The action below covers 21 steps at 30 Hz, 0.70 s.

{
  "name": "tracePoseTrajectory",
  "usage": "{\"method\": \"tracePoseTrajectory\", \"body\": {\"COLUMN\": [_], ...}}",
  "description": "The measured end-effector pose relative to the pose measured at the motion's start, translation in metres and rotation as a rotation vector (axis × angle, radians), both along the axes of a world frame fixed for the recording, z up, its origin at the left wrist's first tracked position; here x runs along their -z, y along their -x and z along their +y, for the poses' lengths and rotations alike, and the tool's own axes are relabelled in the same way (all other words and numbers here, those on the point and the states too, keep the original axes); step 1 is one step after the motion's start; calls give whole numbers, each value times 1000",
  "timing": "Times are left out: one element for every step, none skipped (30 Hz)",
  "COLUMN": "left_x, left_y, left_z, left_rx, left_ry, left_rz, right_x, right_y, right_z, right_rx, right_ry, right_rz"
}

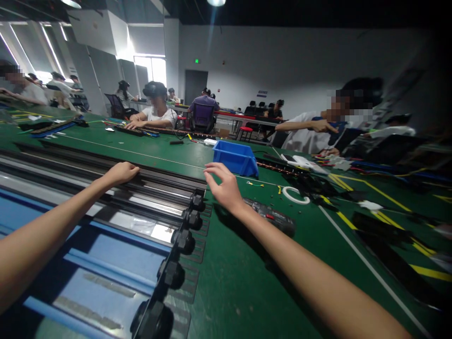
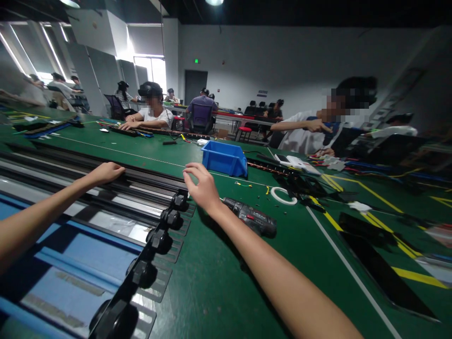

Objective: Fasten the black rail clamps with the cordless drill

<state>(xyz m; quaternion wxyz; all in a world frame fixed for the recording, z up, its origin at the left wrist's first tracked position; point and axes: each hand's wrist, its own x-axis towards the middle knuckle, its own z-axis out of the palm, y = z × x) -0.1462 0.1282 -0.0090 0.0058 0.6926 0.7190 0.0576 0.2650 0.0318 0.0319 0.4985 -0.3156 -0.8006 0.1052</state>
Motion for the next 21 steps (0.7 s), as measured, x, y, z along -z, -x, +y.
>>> {"method": "tracePoseTrajectory", "body": {"left_x": [0,1,1,0,0,0,-1,-1,-2,-2,-2,-2,-1,-1,-1,0,0,0,1,1,1], "left_y": [1,1,2,2,2,2,2,3,3,4,4,5,5,6,7,8,9,10,12,13,14], "left_z": [0,1,1,1,0,0,0,0,-1,-1,-1,0,0,1,1,2,2,2,2,3,3], "left_rx": [8,17,26,34,39,43,47,50,53,56,57,58,57,57,59,62,64,66,74,87,100], "left_ry": [2,6,11,17,25,31,37,42,45,45,44,42,40,39,41,45,51,58,66,74,81], "left_rz": [-4,-8,-11,-14,-15,-17,-18,-20,-21,-24,-28,-31,-32,-31,-29,-28,-29,-33,-42,-52,-58], "right_x": [-5,-9,-12,-14,-15,-15,-12,-8,-3,5,14,24,34,44,53,61,67,71,73,74,74], "right_y": [4,9,14,19,24,30,35,41,47,53,60,67,73,79,84,87,90,92,92,92,91], "right_z": [-16,-34,-53,-74,-96,-117,-136,-154,-170,-183,-193,-200,-205,-209,-210,-211,-211,-211,-210,-210,-210], "right_rx": [-16,-33,-58,-97,-146,-205,-279,-332,-364,-384,-390,-388,-394,-385,-371,-355,-335,-317,-302,-287,-274], "right_ry": [17,50,91,133,166,186,189,183,163,126,80,28,-25,-64,-99,-129,-155,-181,-204,-225,-247], "right_rz": [16,15,-2,-34,-77,-132,-201,-270,-331,-381,-421,-452,-483,-509,-527,-544,-558,-570,-583,-596,-609]}}
